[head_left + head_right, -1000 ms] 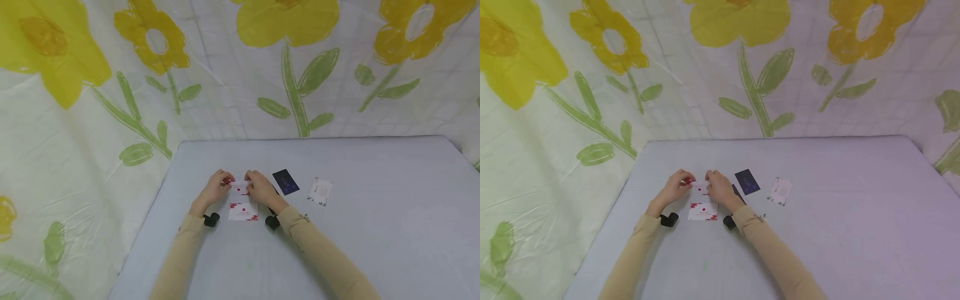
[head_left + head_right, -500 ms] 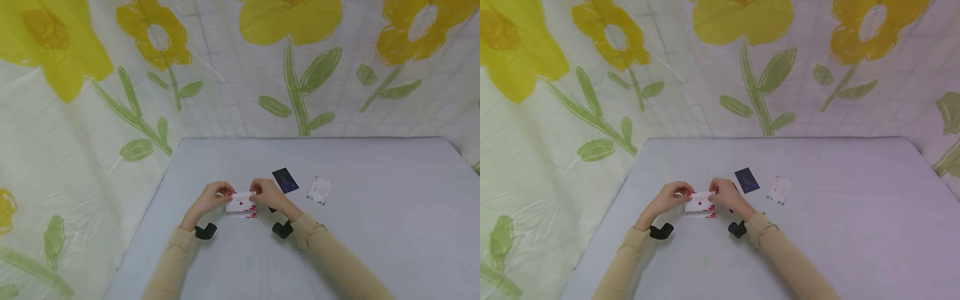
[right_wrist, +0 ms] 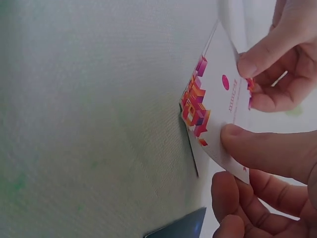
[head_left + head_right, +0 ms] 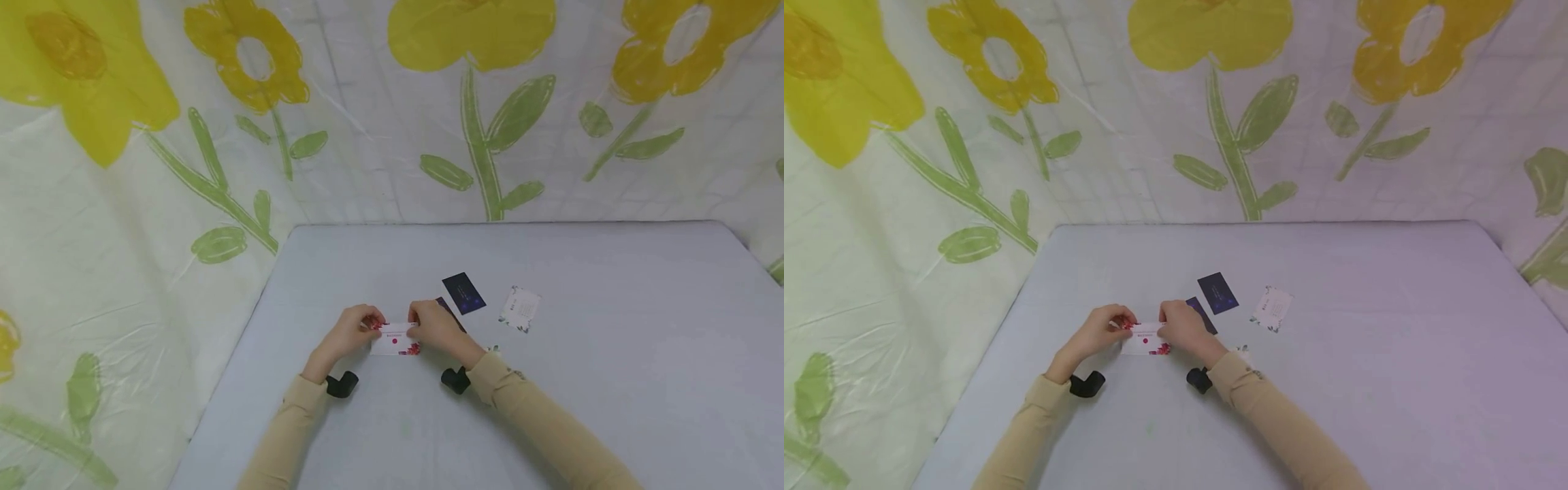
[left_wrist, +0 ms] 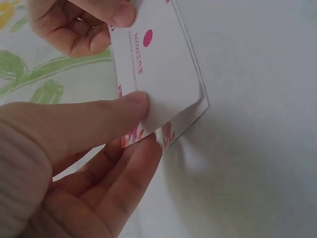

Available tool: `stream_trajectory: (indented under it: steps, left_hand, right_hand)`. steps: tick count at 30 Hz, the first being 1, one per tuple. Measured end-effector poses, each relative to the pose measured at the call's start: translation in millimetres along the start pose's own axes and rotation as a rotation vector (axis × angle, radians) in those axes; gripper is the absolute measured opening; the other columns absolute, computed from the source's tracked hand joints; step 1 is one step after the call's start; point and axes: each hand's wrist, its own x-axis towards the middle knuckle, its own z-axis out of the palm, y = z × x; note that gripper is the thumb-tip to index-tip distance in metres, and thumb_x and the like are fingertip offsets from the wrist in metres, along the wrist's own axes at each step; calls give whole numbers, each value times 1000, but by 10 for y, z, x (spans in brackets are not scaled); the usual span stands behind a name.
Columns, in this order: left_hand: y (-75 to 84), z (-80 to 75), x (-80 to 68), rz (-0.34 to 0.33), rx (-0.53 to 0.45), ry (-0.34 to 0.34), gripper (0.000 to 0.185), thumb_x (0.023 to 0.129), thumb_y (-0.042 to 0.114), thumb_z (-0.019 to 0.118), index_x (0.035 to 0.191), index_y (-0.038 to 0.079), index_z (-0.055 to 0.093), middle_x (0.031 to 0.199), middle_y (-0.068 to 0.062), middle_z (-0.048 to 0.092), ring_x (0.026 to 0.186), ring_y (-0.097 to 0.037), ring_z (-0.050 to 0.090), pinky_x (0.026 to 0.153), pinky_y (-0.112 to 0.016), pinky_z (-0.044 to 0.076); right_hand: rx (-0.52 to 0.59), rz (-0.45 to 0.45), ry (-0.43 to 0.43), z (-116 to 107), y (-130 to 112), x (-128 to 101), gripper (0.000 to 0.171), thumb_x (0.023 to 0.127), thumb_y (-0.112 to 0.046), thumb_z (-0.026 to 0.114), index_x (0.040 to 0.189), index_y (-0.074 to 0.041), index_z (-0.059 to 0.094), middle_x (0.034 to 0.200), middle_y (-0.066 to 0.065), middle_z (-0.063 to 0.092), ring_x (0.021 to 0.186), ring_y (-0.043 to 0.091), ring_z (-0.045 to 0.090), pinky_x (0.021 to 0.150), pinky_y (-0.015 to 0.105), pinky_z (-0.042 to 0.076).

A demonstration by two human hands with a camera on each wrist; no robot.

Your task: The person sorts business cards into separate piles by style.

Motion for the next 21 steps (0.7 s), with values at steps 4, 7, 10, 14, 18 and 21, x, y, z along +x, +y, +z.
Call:
stream_trajectory:
  steps: [4, 7, 10, 14, 18, 21]
  left_hand:
    - [21, 10, 5, -1, 51, 12, 14, 78, -7, 68, 90, -1, 63, 84, -8, 60, 77, -19, 55, 68, -31, 48]
    - [31, 27, 11, -16, 79, 12, 14, 77, -7, 68, 89, -1, 63, 83, -8, 59, 77, -20, 54, 68, -31, 47]
    - [29, 48, 15, -40, 107, 7, 15, 77, -7, 68, 89, 0, 63, 83, -7, 59, 78, -19, 54, 69, -31, 47]
    - [25, 72, 14, -62, 150, 11, 15, 76, -6, 69, 88, 1, 64, 83, -6, 59, 79, -18, 55, 71, -32, 47]
    - [30, 82, 19, -77, 171, 21, 14, 75, -5, 71, 86, 2, 64, 83, -5, 59, 80, -19, 55, 74, -34, 47]
    - [32, 87, 26, -89, 174, 15, 14, 75, -5, 71, 85, 2, 64, 83, -5, 58, 81, -19, 55, 76, -35, 47]
  right_hand:
    - [-77, 15, -13, -2, -53, -2, 14, 78, -6, 68, 76, -7, 54, 68, 1, 50, 60, 14, 46, 52, 25, 36]
    - [-123, 14, -24, 7, -62, 1, 15, 78, -7, 68, 76, -7, 54, 69, 1, 50, 62, 15, 46, 52, 25, 37]
    - [-175, -4, -20, 25, -55, 2, 15, 77, -8, 69, 76, -8, 54, 71, 1, 49, 65, 15, 46, 54, 26, 38]
    - [-226, -22, -2, 40, -48, -2, 15, 76, -9, 70, 75, -9, 54, 73, 1, 47, 66, 15, 45, 55, 27, 39]
    - [-258, -33, 11, 43, -49, -1, 18, 75, -11, 72, 74, -9, 54, 72, 2, 47, 66, 15, 45, 55, 28, 40]
    - [-270, -35, -1, 38, -59, -9, 17, 77, -12, 72, 73, -9, 55, 72, 1, 47, 67, 15, 45, 56, 28, 40]
